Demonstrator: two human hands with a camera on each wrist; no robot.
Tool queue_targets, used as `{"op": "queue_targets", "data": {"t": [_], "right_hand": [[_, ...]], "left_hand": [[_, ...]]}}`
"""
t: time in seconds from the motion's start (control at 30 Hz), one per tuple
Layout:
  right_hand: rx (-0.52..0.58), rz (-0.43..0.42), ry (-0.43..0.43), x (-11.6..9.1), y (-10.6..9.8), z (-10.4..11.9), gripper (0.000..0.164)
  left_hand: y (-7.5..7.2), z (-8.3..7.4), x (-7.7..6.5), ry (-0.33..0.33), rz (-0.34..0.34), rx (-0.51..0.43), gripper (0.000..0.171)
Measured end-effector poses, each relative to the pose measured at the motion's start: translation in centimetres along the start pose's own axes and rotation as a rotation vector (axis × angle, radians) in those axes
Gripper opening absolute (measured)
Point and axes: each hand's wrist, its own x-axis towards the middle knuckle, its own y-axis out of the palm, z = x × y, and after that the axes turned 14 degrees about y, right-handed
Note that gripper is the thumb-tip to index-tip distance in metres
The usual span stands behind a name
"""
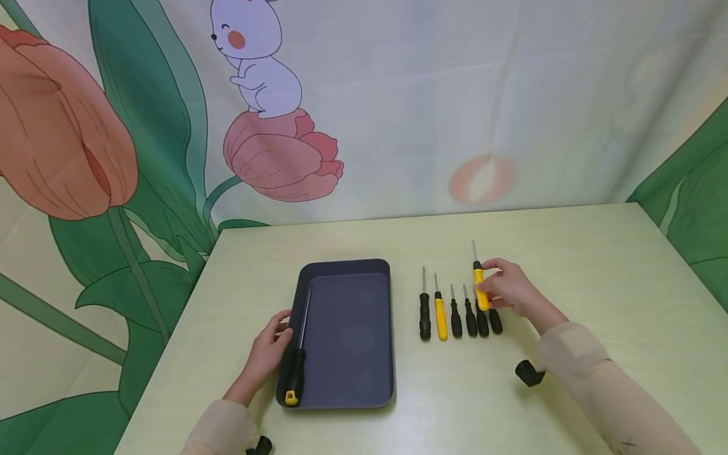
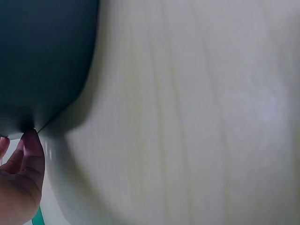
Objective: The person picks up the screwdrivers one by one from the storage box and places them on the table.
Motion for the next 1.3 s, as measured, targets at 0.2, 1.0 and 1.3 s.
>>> {"op": "queue_targets", "data": {"t": [0.2,1.0,1.3], "right_hand": [[0.020,0.001,0.024,0.2,-1.0,-1.0,0.054],[-0.108,-0.039,0.152,0.7,-2.7,-3.3,0.049],[-0.125,-0.057,0.194,0.8,-2.4,-3.6,0.048]], "left_hand": [[0.0,0.1,0.0,0.004,0.000,-0.001,0.041],[0.0,-0.1,0.0,0.004,0.002,0.003,0.040],[0.1,0.0,0.1,-0.007,-0.003,0.007,0.040]]}}
